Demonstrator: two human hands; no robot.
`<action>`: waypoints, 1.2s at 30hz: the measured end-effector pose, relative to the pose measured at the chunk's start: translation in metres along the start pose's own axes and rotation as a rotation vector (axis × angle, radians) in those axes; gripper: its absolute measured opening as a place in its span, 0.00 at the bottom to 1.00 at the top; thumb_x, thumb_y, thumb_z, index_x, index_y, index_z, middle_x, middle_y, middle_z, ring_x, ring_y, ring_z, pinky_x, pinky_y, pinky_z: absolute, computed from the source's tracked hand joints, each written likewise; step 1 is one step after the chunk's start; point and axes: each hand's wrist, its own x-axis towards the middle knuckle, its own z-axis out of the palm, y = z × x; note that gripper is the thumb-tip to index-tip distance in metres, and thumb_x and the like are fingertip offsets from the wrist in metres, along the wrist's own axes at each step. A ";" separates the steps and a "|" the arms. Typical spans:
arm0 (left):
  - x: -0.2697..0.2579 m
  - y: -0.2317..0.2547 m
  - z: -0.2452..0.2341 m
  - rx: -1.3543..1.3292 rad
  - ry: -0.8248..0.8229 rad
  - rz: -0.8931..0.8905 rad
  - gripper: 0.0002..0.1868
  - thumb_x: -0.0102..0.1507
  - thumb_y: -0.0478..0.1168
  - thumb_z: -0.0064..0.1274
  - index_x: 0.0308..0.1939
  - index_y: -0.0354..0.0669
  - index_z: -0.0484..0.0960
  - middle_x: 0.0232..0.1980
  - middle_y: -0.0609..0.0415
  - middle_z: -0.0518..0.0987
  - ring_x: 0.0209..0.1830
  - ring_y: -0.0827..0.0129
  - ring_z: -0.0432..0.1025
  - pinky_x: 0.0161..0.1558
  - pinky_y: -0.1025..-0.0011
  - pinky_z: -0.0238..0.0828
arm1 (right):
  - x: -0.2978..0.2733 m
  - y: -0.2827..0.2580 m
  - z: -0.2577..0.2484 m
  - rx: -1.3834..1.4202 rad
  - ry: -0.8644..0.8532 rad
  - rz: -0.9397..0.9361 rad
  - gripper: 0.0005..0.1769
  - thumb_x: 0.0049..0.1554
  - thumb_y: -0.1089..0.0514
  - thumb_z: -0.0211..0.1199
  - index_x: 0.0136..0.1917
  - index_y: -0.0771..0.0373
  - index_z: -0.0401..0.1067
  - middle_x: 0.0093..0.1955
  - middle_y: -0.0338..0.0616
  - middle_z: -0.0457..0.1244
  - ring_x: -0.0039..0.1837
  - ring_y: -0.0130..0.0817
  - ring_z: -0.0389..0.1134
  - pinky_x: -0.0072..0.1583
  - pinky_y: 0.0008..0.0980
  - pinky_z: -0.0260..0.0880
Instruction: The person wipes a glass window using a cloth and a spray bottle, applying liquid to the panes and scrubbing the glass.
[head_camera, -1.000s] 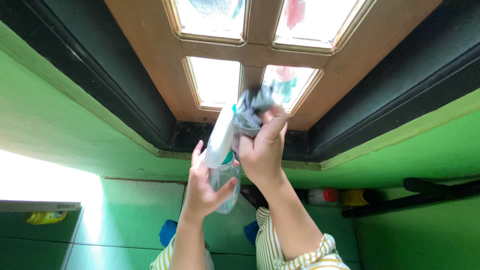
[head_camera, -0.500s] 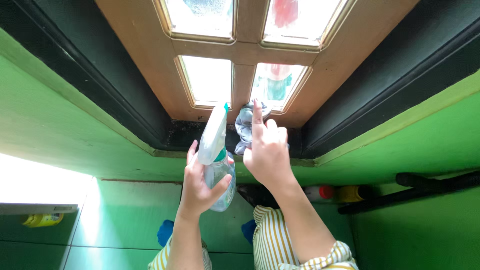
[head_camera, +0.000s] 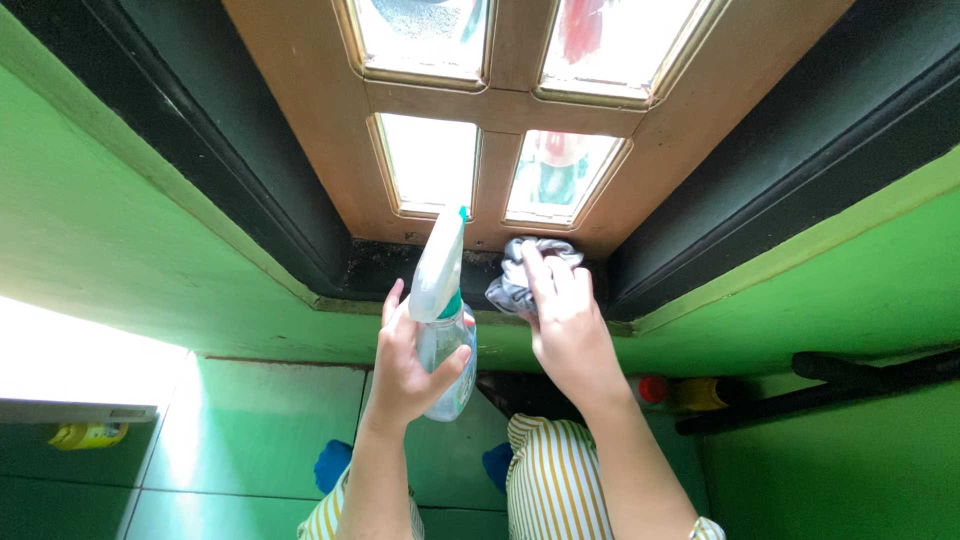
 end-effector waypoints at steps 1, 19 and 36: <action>0.000 0.000 0.000 -0.001 0.002 0.004 0.25 0.57 0.47 0.58 0.55 0.41 0.77 0.43 0.57 0.84 0.50 0.62 0.79 0.80 0.45 0.40 | 0.003 0.004 0.001 0.104 0.066 0.001 0.43 0.50 0.68 0.69 0.76 0.65 0.56 0.65 0.57 0.60 0.63 0.55 0.61 0.66 0.47 0.64; -0.002 0.001 0.001 0.026 -0.002 0.001 0.23 0.61 0.52 0.58 0.53 0.42 0.78 0.44 0.57 0.84 0.50 0.62 0.79 0.80 0.43 0.38 | 0.066 0.012 0.044 -0.395 0.640 -0.205 0.45 0.57 0.43 0.71 0.73 0.76 0.58 0.78 0.62 0.47 0.76 0.67 0.49 0.73 0.67 0.52; -0.009 -0.003 0.005 0.074 -0.032 0.012 0.24 0.56 0.48 0.59 0.53 0.43 0.77 0.45 0.58 0.83 0.51 0.63 0.78 0.79 0.42 0.37 | 0.024 0.004 0.063 -0.359 0.461 -0.049 0.32 0.55 0.71 0.65 0.74 0.66 0.68 0.68 0.56 0.56 0.64 0.60 0.59 0.67 0.51 0.65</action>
